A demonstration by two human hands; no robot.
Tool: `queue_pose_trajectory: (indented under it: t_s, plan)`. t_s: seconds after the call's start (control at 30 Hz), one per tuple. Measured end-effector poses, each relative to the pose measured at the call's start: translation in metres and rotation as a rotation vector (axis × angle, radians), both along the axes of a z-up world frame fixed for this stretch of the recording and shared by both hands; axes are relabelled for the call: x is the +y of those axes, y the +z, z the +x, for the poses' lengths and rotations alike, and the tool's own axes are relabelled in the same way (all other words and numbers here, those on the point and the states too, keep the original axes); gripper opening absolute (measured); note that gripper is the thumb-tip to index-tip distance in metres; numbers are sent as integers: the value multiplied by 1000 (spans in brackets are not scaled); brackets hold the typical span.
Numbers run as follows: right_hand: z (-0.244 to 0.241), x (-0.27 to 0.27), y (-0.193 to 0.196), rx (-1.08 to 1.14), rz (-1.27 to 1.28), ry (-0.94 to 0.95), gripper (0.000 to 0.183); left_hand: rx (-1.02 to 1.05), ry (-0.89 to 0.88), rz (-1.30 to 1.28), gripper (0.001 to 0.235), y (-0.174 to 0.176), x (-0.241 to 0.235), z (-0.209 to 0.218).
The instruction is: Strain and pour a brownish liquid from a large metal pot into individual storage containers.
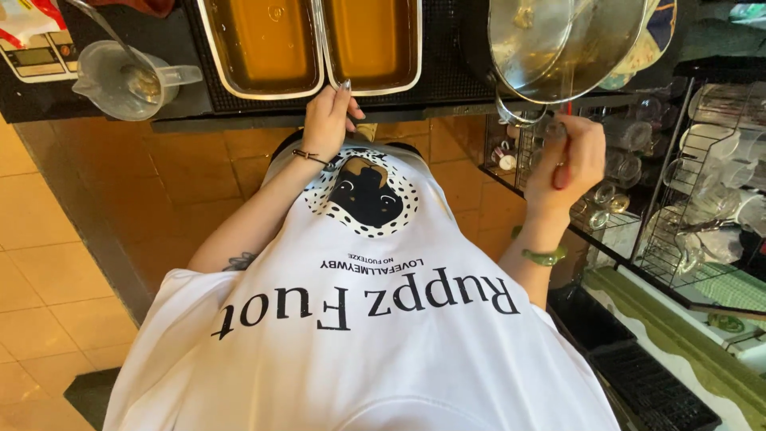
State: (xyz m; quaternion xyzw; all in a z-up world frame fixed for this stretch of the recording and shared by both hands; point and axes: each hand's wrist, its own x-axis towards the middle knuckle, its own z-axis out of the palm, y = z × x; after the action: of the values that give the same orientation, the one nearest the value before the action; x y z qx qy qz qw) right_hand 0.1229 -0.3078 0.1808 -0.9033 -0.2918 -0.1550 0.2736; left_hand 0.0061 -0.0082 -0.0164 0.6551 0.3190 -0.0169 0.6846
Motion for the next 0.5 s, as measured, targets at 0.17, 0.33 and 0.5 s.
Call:
queue_pose_trajectory:
  t_s: [0.17, 0.33, 0.5]
  plan:
    - [27, -1, -28, 274, 663, -243, 14, 10, 1, -2, 41, 0, 1, -1]
    - [52, -18, -70, 360, 866, -339, 10, -12, -9, 21, 41, 9, 3, 1]
    - [60, -41, -121, 410, 931, -439, 11, -20, -20, 17, 42, 4, 3, -2]
